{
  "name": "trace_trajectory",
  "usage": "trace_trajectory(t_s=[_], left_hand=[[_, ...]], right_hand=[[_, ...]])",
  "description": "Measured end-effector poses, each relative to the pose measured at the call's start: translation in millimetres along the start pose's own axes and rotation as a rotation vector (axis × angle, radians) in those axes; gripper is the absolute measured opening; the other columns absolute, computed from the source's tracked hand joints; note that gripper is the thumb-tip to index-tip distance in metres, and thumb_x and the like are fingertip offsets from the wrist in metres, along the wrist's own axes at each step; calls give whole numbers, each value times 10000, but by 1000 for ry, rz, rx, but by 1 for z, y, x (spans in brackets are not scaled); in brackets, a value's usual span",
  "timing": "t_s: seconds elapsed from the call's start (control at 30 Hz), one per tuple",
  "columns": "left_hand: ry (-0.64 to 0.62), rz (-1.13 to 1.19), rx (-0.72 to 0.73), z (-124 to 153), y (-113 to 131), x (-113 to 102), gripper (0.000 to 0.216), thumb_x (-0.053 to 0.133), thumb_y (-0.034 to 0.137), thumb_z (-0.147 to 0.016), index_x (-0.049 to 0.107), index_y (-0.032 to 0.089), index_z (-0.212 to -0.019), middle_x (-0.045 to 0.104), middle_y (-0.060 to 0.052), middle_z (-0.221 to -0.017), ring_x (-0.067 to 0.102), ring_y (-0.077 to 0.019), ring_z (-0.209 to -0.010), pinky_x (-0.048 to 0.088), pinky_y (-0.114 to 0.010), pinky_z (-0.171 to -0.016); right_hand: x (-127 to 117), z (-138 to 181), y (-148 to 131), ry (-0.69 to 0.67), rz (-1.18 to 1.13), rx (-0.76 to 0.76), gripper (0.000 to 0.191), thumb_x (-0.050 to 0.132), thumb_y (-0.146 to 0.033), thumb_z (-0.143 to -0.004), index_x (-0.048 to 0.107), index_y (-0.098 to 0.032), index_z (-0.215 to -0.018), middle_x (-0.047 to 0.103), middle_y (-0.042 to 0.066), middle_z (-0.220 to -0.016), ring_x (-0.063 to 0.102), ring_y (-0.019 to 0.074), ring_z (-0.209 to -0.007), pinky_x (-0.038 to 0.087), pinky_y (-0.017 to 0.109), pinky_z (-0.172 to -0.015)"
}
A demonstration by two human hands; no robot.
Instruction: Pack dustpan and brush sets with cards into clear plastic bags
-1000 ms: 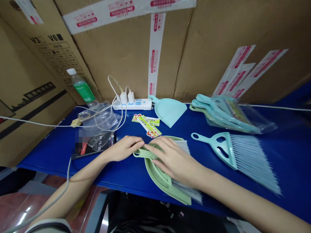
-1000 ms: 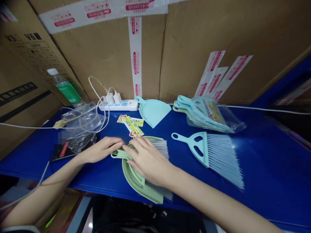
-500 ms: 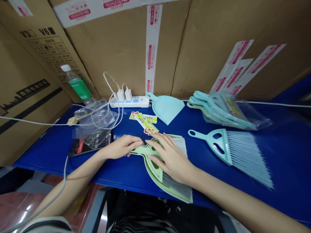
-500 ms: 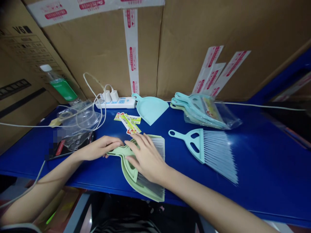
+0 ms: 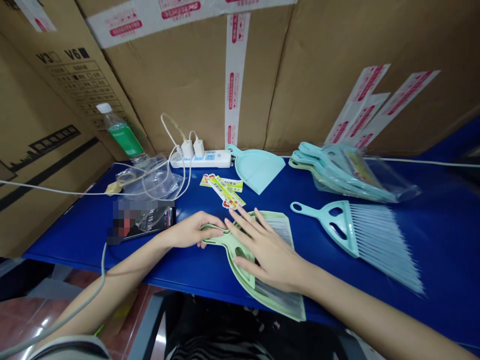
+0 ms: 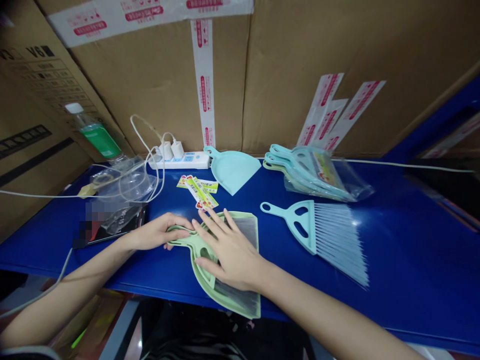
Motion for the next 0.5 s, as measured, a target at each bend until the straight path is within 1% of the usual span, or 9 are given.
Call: trace_trajectory(t_s=[0.1, 0.17, 0.23, 0.3, 0.37, 0.43, 0.5], left_hand=[[18, -82, 25, 1, 4, 1, 278, 531, 383, -907, 651, 136, -953, 553, 45, -691, 493, -49, -449, 451, -183, -453], [35, -167, 49, 2, 9, 0, 274, 487, 353, -935, 651, 140, -990, 598, 24, -741, 526, -58, -473, 457, -193, -483], [48, -311, 108, 4, 19, -2, 269, 465, 322, -954, 664, 146, -998, 644, -4, -801, 588, -87, -561, 481, -214, -556], [83, -507, 186, 6, 32, -6, 286, 443, 303, -973, 686, 153, -957, 670, -30, -848, 636, -126, -696, 501, -247, -659], [150, -716, 233, 6, 42, -12, 311, 421, 283, -987, 699, 154, -934, 679, -49, -878, 651, -158, -797, 505, -280, -736], [211, -896, 229, 3, 47, -17, 304, 415, 259, -989, 700, 153, -978, 689, -65, -924, 664, -182, -838, 515, -309, -758], [237, -1033, 208, -3, 49, -19, 282, 431, 238, -982, 693, 155, -1043, 700, -77, -973, 679, -207, -875, 534, -338, -766]], right_hand=[[0, 1, 3, -15, -3, 11, 661, 408, -489, -982, 306, -126, -1524, 247, 196, -1587, 120, 335, -1479, 226, 639, -1145], [-2, 3, 7, -4, -8, 29, 661, 408, -500, -981, 288, -159, -1535, 231, 178, -1596, 95, 333, -1479, 234, 636, -1144], [-6, 5, 13, 11, -8, 47, 653, 401, -501, -985, 274, -186, -1543, 222, 161, -1603, 85, 323, -1479, 254, 616, -1146], [-9, 7, 18, 11, 2, 59, 649, 376, -511, -989, 274, -192, -1544, 227, 150, -1604, 101, 314, -1477, 278, 593, -1146], [-13, 8, 23, 0, 28, 75, 650, 332, -522, -996, 290, -167, -1538, 264, 153, -1592, 137, 312, -1473, 295, 583, -1142], [-16, 9, 29, -6, 72, 98, 634, 299, -512, -1003, 335, -145, -1520, 339, 157, -1562, 191, 312, -1464, 306, 581, -1138], [-20, 9, 36, 7, 131, 117, 589, 299, -481, -1009, 398, -157, -1492, 421, 146, -1522, 255, 310, -1449, 310, 583, -1136]])
Point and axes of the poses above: each hand's wrist, its own z-axis away from the middle knuckle, its own x-axis out of the palm, y = z × x, the point moved 8 cm from there along -z, towards the middle knuckle
